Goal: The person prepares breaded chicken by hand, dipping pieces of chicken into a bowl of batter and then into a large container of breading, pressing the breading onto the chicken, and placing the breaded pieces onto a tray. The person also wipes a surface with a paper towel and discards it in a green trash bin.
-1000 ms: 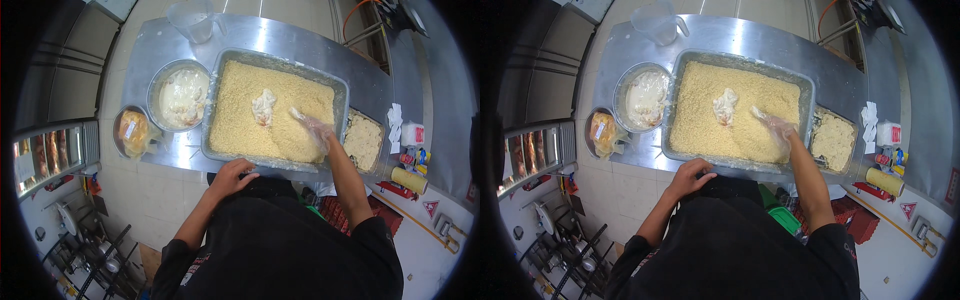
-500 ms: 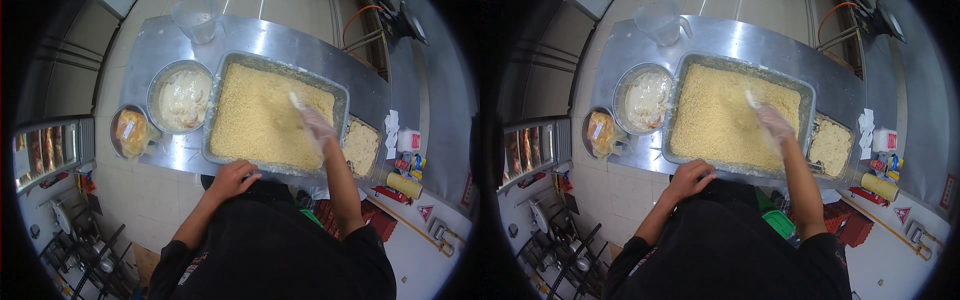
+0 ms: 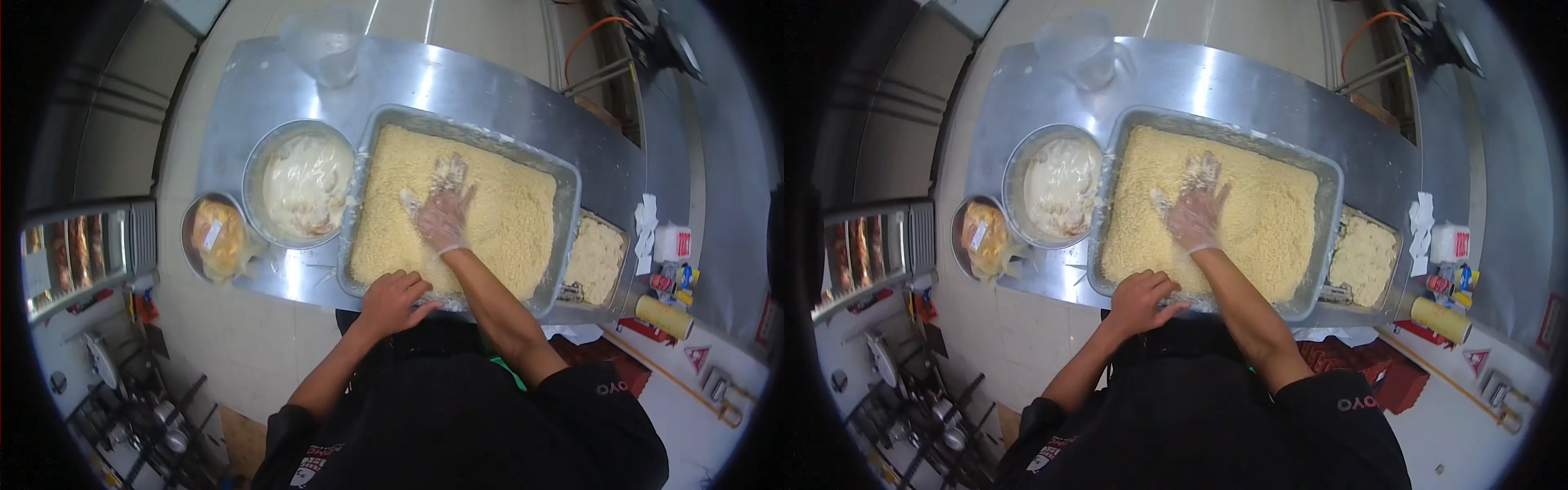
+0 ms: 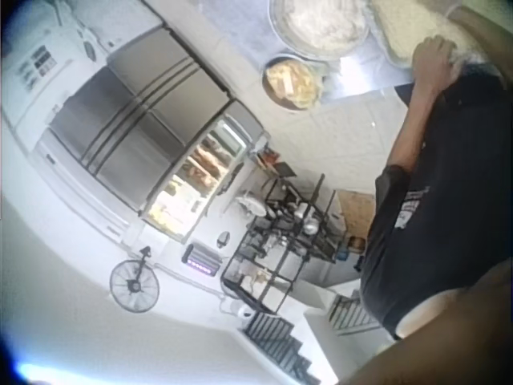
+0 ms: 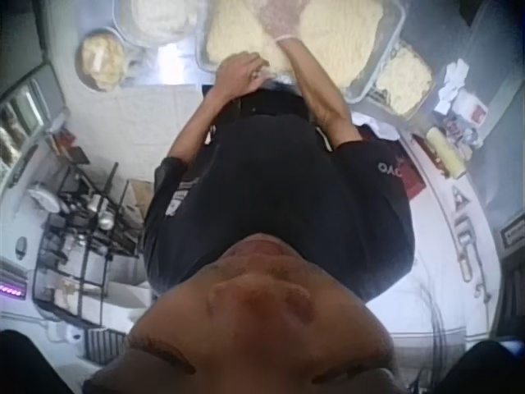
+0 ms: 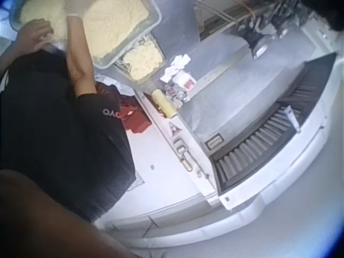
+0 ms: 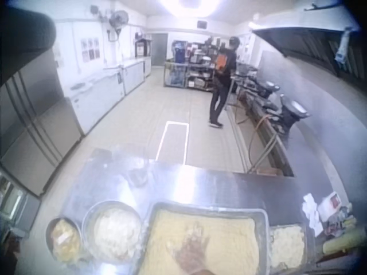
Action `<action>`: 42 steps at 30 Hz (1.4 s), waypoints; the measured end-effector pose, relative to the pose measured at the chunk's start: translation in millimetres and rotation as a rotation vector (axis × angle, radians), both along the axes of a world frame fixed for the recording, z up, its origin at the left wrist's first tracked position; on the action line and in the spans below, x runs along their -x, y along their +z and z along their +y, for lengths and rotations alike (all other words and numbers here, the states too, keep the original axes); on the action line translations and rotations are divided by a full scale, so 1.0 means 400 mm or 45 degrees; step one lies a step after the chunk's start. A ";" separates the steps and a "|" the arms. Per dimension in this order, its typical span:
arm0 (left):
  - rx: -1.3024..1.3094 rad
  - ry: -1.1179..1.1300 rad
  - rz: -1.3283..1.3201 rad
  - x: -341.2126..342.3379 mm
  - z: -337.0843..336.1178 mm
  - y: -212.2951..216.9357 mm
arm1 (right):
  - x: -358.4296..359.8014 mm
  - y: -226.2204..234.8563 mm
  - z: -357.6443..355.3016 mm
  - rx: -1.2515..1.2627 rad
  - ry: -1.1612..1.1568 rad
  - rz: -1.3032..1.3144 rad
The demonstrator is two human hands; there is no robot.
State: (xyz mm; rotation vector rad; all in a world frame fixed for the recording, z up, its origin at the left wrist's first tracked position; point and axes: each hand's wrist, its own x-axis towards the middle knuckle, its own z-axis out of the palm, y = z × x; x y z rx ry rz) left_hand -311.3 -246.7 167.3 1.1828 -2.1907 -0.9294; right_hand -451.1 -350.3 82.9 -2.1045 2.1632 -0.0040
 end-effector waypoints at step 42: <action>0.062 -0.088 -0.040 -0.005 -0.018 0.010 | 0.321 -0.041 0.055 -0.750 -0.854 -2.976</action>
